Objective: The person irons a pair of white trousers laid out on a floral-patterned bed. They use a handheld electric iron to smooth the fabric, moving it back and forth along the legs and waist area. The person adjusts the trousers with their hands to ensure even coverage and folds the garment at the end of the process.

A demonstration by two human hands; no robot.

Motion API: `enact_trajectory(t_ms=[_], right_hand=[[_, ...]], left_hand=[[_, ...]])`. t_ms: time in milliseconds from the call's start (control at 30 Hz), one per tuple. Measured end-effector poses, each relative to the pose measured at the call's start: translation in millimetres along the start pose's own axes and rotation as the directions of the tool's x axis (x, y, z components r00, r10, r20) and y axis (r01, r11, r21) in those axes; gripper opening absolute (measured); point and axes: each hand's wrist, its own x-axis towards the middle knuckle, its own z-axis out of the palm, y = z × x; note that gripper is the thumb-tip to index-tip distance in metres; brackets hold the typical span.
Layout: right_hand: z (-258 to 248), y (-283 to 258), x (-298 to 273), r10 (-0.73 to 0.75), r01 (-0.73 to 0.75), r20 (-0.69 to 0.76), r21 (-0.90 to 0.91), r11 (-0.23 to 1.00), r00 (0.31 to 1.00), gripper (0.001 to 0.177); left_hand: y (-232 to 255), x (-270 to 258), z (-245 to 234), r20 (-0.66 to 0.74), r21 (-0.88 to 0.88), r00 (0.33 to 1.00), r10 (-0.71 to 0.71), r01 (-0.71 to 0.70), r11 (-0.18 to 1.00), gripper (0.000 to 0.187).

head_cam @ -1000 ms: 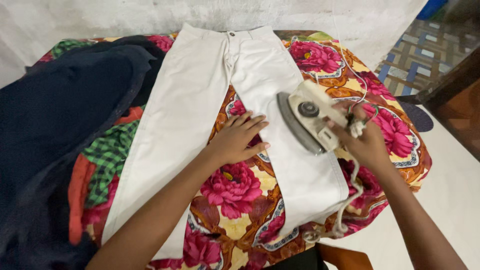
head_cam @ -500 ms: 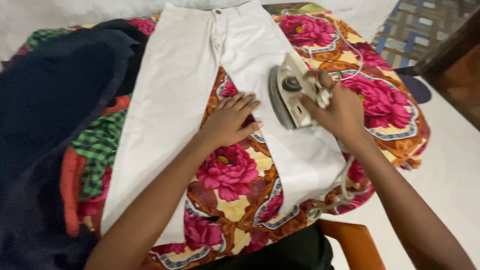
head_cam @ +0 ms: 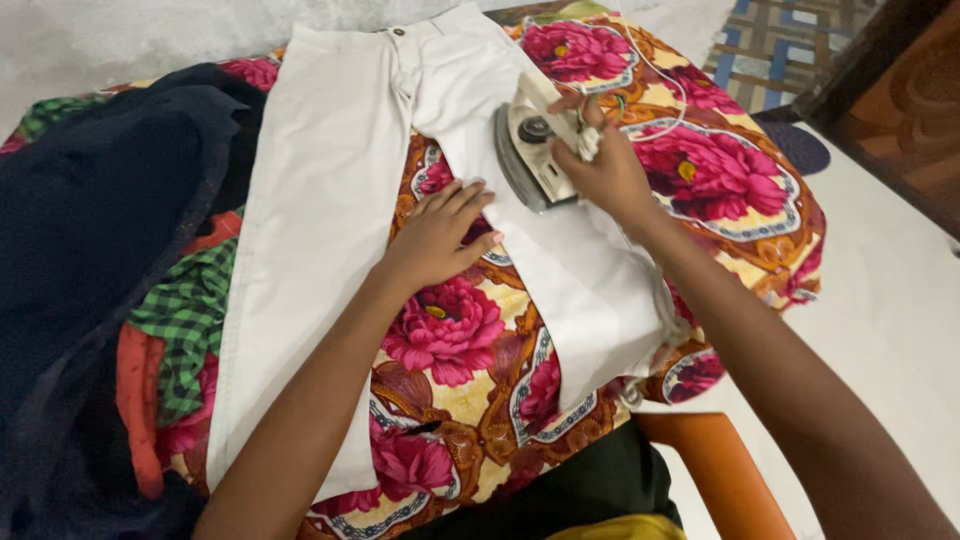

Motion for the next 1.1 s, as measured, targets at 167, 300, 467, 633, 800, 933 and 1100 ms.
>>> enact_trajectory(t_ms=[167, 300, 467, 633, 800, 933, 1100], right_hand=[[-10.0, -1.1, -4.9, 0.123, -0.133, 0.127, 0.076, 0.988, 0.984, 0.039], [-33.9, -29.5, -27.3, 0.296, -0.299, 0.25, -0.025, 0.954, 0.922, 0.041], [-75.3, -54.3, -53.7, 0.314, -0.339, 0.377, 0.0, 0.941, 0.872, 0.044], [-113.4, -60.0, -57.0, 0.513, -0.518, 0.391, -0.101, 0.849, 0.765, 0.042], [-118.8, -30.8, -52.4, 0.462, -0.494, 0.202, 0.163, 0.854, 0.864, 0.029], [-124.2, 11.8, -20.8, 0.403, -0.437, 0.228, 0.124, 0.891, 0.886, 0.03], [-120.5, 70.6, 61.7, 0.144, -0.218, 0.347, 0.183, 0.959, 0.927, 0.03]], left_hand=[[-0.3, -1.2, -6.0, -0.004, -0.027, 0.999, 0.039, -0.039, 0.999, 0.063], [3.2, -3.7, -14.6, 0.0, -0.073, 0.996, 0.084, -0.083, 0.994, 0.061], [9.5, -1.3, -16.4, -0.008, -0.118, 0.993, 0.115, -0.116, 0.986, 0.056], [29.1, -4.5, -25.7, -0.052, -0.169, 0.962, 0.269, -0.273, 0.947, 0.049], [49.3, -5.0, -33.6, -0.012, -0.284, 0.962, 0.274, -0.266, 0.921, 0.042], [38.2, -10.4, -31.8, -0.074, -0.382, 0.959, 0.274, -0.281, 0.88, 0.036], [35.3, -1.8, -25.7, -0.024, -0.48, 0.993, 0.111, -0.109, 0.87, 0.028]])
